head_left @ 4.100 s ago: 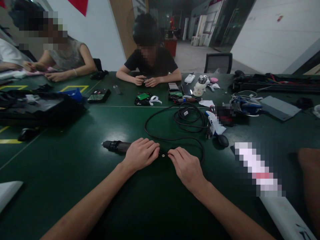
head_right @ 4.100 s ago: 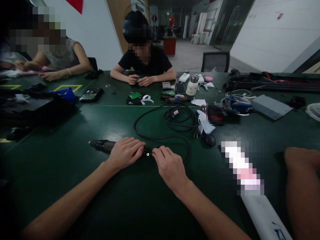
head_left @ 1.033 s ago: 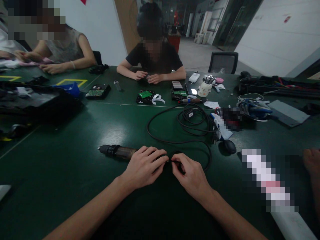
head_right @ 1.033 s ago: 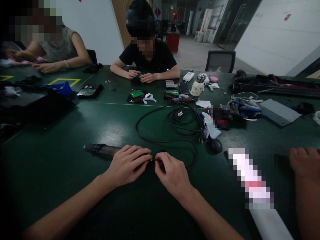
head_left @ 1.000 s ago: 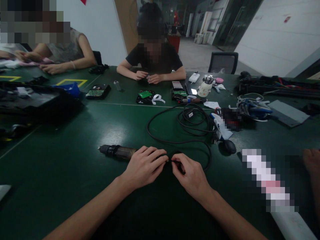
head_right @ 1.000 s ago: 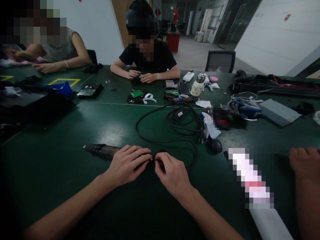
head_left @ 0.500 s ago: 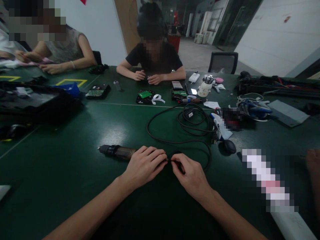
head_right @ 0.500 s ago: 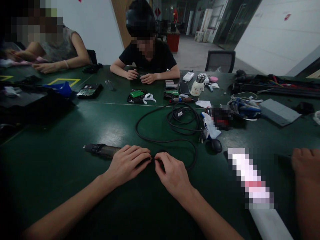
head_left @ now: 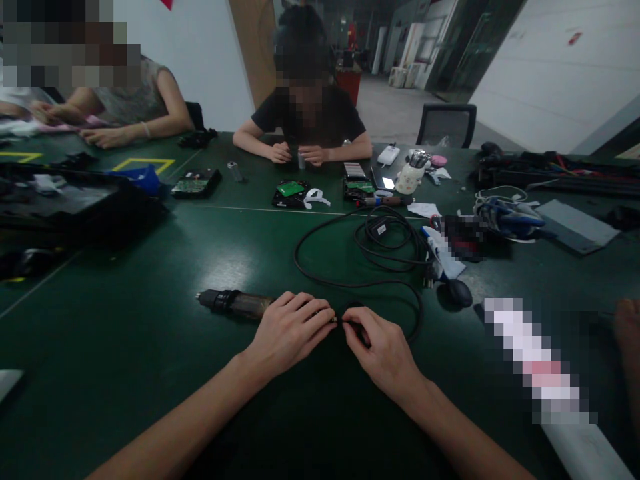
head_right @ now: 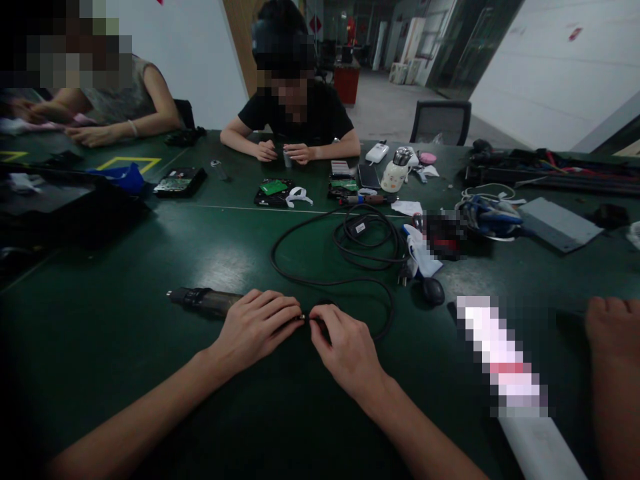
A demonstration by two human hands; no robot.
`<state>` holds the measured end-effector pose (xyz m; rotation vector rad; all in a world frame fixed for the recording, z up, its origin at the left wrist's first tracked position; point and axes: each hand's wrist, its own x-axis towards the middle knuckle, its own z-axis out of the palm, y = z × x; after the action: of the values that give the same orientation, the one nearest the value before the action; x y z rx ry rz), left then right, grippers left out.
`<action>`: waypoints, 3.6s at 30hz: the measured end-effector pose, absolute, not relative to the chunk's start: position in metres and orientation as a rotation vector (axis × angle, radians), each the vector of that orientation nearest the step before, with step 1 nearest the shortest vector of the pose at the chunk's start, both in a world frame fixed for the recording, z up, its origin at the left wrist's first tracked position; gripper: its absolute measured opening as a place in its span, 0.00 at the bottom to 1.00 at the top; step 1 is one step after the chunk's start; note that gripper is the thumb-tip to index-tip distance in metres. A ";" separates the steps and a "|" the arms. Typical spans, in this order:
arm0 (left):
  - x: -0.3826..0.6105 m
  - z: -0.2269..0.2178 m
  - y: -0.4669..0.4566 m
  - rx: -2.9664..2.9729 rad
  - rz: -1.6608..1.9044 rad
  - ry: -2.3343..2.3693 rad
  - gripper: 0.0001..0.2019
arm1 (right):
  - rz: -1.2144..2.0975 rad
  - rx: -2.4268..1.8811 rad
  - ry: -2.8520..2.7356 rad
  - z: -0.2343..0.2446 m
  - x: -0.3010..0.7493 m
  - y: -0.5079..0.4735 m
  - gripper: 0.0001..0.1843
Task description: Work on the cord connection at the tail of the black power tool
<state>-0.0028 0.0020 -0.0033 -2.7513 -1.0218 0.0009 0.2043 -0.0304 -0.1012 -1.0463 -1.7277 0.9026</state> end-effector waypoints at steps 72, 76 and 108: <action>0.000 -0.001 0.000 -2.747 0.084 -1.059 0.08 | 0.912 -1.023 -1.745 -0.102 0.203 -0.031 0.08; -0.001 0.000 0.001 -2.751 0.081 -1.054 0.07 | 0.933 -1.010 -1.737 -0.101 0.204 -0.031 0.07; 0.000 0.002 0.000 -2.805 0.032 -1.070 0.09 | 0.963 -1.051 -1.702 -0.103 0.204 -0.029 0.07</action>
<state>0.0003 0.0004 0.0021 -2.8051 -1.0698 0.0323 0.2042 -0.0290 -0.1031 -1.0512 -1.7016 0.9627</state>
